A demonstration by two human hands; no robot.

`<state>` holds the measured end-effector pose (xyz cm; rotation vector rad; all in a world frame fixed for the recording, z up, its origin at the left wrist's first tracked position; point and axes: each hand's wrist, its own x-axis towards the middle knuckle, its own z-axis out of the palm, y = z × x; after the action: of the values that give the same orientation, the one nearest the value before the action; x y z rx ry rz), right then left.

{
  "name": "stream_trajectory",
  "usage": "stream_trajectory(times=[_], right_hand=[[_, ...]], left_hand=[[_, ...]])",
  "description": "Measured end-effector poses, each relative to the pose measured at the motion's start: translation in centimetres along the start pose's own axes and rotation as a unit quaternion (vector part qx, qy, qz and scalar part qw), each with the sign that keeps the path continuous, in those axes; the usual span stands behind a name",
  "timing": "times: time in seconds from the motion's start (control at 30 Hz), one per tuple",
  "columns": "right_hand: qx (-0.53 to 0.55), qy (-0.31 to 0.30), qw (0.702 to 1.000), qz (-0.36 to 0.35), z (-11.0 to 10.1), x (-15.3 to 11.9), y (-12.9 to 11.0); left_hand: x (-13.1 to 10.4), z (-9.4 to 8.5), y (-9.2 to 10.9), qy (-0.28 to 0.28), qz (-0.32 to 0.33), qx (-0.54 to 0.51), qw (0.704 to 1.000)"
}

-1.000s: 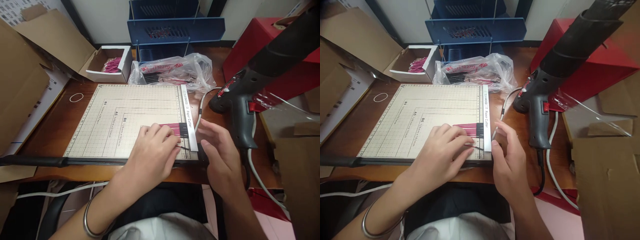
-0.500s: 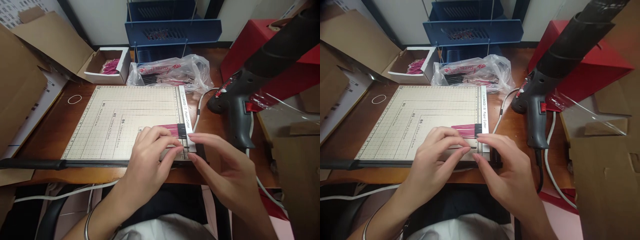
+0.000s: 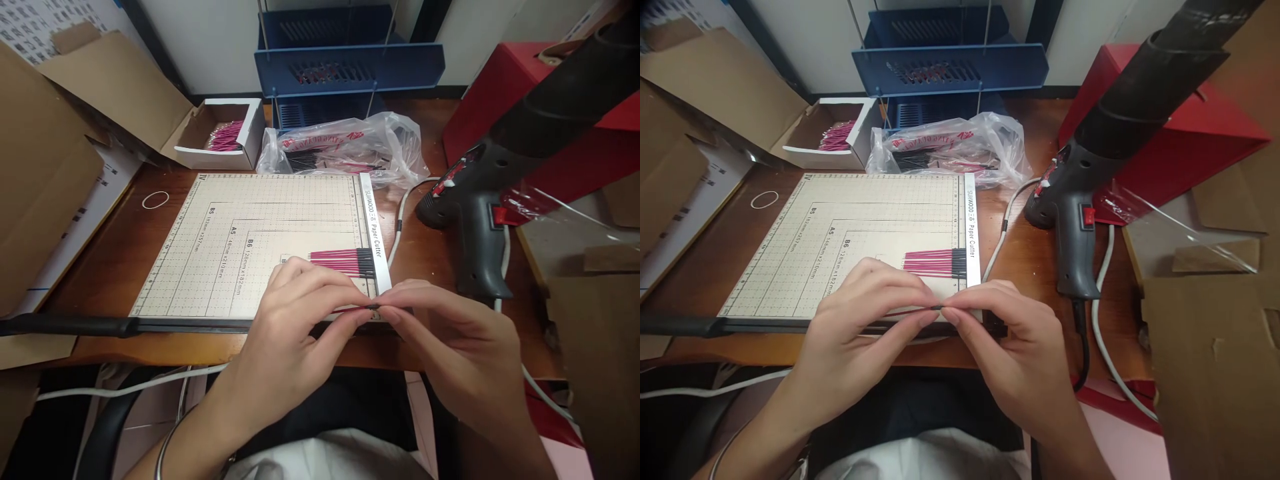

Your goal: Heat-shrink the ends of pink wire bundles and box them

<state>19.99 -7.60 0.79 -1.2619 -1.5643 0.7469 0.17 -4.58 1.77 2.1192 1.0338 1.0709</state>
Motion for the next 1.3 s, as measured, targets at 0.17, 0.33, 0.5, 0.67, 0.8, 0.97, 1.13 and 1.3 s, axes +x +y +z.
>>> stream_trajectory(times=[0.17,0.33,0.5,0.67,0.8,0.97,1.13,1.3], right_hand=[[0.017,-0.042,0.999,0.011,-0.1,0.2,0.2],[0.024,-0.054,0.998,0.023,0.0,0.3,0.3],[-0.003,-0.082,0.996,0.029,-0.3,0.4,0.5],[0.018,-0.104,0.994,0.036,-0.5,0.4,0.8],[0.005,-0.087,0.996,0.030,-0.4,0.3,1.2],[-0.011,-0.072,0.997,0.004,-0.4,0.5,2.1],[-0.070,-0.042,0.996,-0.045,-0.4,0.9,2.9],[-0.137,-0.027,0.989,-0.051,-0.4,1.1,3.4]], left_hand=[[0.1,-0.3,-0.1,-0.009,0.005,-0.022,1.000],[0.1,-0.6,-0.1,-0.017,-0.011,-0.054,0.998],[-0.2,-0.6,-0.1,-0.033,-0.023,-0.047,0.998],[-0.1,-0.4,-0.4,-0.028,-0.022,-0.061,0.998],[-0.1,-0.2,-0.9,-0.025,-0.013,-0.047,0.999],[-0.5,-0.1,-1.7,-0.006,-0.019,0.025,1.000],[-0.4,-0.3,-2.3,0.000,-0.012,0.043,0.999],[-0.2,0.0,-2.9,-0.002,0.004,0.109,0.994]])
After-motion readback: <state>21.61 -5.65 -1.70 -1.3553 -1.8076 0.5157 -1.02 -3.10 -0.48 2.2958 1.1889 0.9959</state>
